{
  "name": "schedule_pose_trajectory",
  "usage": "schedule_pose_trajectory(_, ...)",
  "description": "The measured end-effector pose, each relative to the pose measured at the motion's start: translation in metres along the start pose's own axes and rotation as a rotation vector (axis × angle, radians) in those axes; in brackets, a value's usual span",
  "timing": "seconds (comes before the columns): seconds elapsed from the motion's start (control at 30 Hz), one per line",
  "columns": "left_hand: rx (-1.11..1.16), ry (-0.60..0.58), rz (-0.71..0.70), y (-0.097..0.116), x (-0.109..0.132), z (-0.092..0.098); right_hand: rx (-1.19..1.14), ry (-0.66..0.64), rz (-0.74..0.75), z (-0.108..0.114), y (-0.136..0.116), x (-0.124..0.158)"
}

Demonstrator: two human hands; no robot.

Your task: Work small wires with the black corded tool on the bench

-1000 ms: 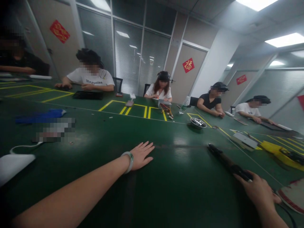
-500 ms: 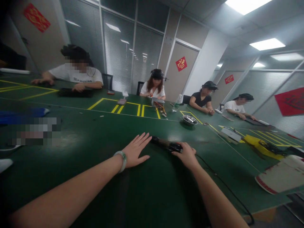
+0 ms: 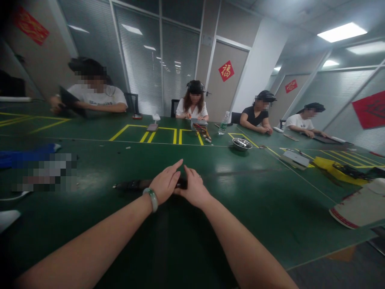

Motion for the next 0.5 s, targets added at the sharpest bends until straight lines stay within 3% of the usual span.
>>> schedule_pose_trajectory(0.07,-0.026,-0.029,-0.004,-0.001,0.0,-0.001,0.135,-0.007,-0.141,0.029,0.007,0.012)
schedule_pose_trajectory(0.13,-0.077,-0.09,-0.068,0.001,0.0,-0.004,0.263,-0.115,-0.265,0.051,0.013,0.025)
schedule_pose_trajectory(0.27,-0.202,-0.186,-0.223,0.007,0.0,-0.012,0.364,-0.375,-0.395,0.058,0.014,0.039)
schedule_pose_trajectory(0.33,-0.254,-0.204,-0.238,0.009,0.0,-0.015,0.386,-0.379,-0.417,0.052,0.013,0.039)
schedule_pose_trajectory(0.5,-0.294,-0.215,-0.215,0.011,-0.001,-0.018,0.408,-0.223,-0.417,0.045,0.02,0.034)
Point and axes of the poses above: each hand's wrist, its own x-axis away from the middle knuckle, its own z-axis out of the back of the hand, y = z × x, the point moved 3 cm from there along -x, towards the middle knuckle, and after that the axes turned 11 degrees about -x, right-handed, at the moved point
